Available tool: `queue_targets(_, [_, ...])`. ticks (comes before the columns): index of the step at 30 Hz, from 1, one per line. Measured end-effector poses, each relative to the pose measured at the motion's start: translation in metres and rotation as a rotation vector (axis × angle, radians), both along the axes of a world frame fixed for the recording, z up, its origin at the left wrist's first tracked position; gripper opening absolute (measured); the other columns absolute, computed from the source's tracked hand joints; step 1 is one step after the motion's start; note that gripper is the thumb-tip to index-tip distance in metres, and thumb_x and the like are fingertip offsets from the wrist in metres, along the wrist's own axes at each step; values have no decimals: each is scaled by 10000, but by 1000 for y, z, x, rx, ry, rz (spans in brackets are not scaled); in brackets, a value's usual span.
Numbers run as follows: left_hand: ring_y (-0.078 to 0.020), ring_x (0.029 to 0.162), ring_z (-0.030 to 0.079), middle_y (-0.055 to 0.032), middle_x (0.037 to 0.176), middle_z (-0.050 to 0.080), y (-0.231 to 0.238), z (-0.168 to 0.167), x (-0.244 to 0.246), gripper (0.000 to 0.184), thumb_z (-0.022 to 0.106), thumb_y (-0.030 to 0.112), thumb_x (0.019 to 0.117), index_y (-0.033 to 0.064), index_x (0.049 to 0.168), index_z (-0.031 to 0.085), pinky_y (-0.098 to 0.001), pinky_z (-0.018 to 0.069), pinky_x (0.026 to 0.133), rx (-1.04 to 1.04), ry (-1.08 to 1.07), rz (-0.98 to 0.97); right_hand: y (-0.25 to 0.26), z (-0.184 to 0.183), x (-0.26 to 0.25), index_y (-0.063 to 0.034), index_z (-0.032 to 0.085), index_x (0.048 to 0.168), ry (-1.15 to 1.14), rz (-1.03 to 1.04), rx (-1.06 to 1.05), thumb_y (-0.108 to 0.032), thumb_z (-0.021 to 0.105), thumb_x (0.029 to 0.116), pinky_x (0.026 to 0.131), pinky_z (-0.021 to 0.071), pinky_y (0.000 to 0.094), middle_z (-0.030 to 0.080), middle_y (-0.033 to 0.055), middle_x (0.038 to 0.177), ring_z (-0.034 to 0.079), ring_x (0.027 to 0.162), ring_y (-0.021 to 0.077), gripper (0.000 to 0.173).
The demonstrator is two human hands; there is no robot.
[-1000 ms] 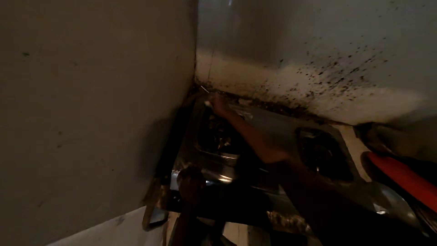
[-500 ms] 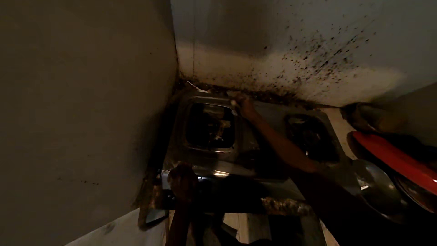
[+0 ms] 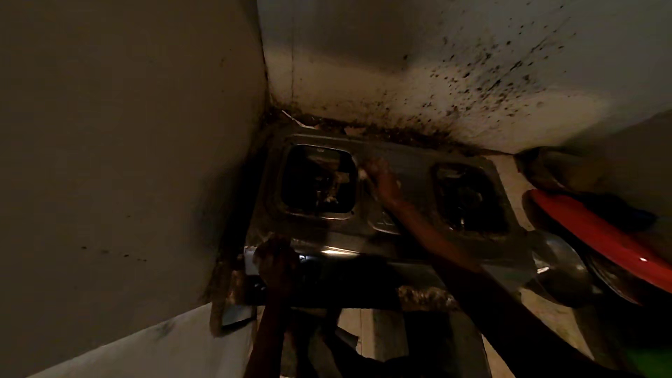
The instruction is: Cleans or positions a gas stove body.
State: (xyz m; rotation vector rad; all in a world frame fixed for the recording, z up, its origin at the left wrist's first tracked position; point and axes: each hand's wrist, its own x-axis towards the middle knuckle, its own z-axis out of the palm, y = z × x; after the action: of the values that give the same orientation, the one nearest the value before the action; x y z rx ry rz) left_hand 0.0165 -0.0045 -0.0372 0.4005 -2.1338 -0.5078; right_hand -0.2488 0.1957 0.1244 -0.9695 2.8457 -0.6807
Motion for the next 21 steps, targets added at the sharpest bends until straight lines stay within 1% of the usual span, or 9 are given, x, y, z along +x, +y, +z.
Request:
queue_targets(4, [-343, 1237, 596, -182, 1252, 682, 2, 7, -1, 272, 562, 211, 1005, 53, 1167, 712, -530, 367, 1130, 23, -34, -8, 32, -25, 69, -108, 690, 1294, -60, 150, 78, -239, 555, 1005, 1142, 400, 538, 641, 116, 1361, 546, 1321, 314, 345])
queue_targets(7, [-363, 1188, 626, -191, 1211, 701, 4, 10, -3, 252, 585, 184, 989, 42, 1132, 737, -557, 397, 1099, 16, -39, -2, 29, -22, 70, -108, 727, 1204, -30, 117, 34, -261, 564, 1029, 1094, 453, 513, 678, 102, 1283, 593, 1253, 292, 285])
queue_targets(9, [-357, 1166, 635, -179, 1191, 710, 3, 5, -6, 238, 601, 183, 978, 59, 1116, 751, -539, 424, 1075, -7, -34, 18, 9, -21, 83, -127, 739, 1133, 75, -58, -5, -219, 626, 988, 1022, 493, 522, 686, 89, 1219, 617, 1183, 286, 205])
queue_targets(11, [-356, 1183, 627, -172, 1217, 702, 1, 6, -7, 244, 604, 200, 983, 74, 1139, 744, -543, 425, 1078, 13, -48, -6, -22, -21, 111, -83, 739, 1150, 51, -145, 16, -199, 646, 969, 1041, 481, 548, 677, 152, 1233, 604, 1205, 343, 235])
queue_targets(13, [-399, 1211, 604, -202, 1242, 683, -2, 22, 0, 282, 587, 210, 997, 47, 1177, 730, -582, 407, 1090, 120, -106, -80, -66, -19, 139, -67, 724, 1195, -43, 20, 61, -202, 648, 973, 1067, 457, 546, 666, 166, 1253, 586, 1230, 359, 271])
queue_targets(15, [-335, 1222, 590, -170, 1221, 684, -4, 39, 13, 277, 581, 237, 1006, 51, 1138, 739, -510, 416, 1109, 311, -84, -153, -109, -22, 150, -98, 677, 1314, -92, 308, 126, -238, 654, 989, 1133, 407, 537, 619, 142, 1395, 534, 1334, 341, 355])
queue_targets(17, [-259, 1198, 611, -155, 1184, 689, -1, 45, 36, 266, 563, 214, 1012, 31, 1092, 739, -418, 463, 1090, 435, -15, -165, -139, -26, 148, -82, 678, 1306, -55, 502, 60, -234, 679, 978, 1129, 429, 492, 633, 131, 1384, 560, 1319, 307, 362])
queue_targets(19, [-187, 1125, 627, -146, 1147, 680, 8, 53, 69, 292, 522, 209, 1038, -9, 1107, 703, -348, 498, 1027, 516, -19, -141, -150, -17, 150, -137, 620, 1398, -42, 505, 105, -241, 681, 986, 1176, 392, 469, 547, 77, 1498, 482, 1403, 271, 430])
queue_targets(21, [-106, 1061, 643, -117, 1117, 685, 14, 53, 102, 294, 536, 204, 1037, -29, 1092, 707, -272, 539, 955, 558, 32, -125, -133, -29, 156, -134, 617, 1398, -65, 401, 109, -191, 695, 961, 1168, 384, 531, 523, 96, 1516, 469, 1407, 312, 447])
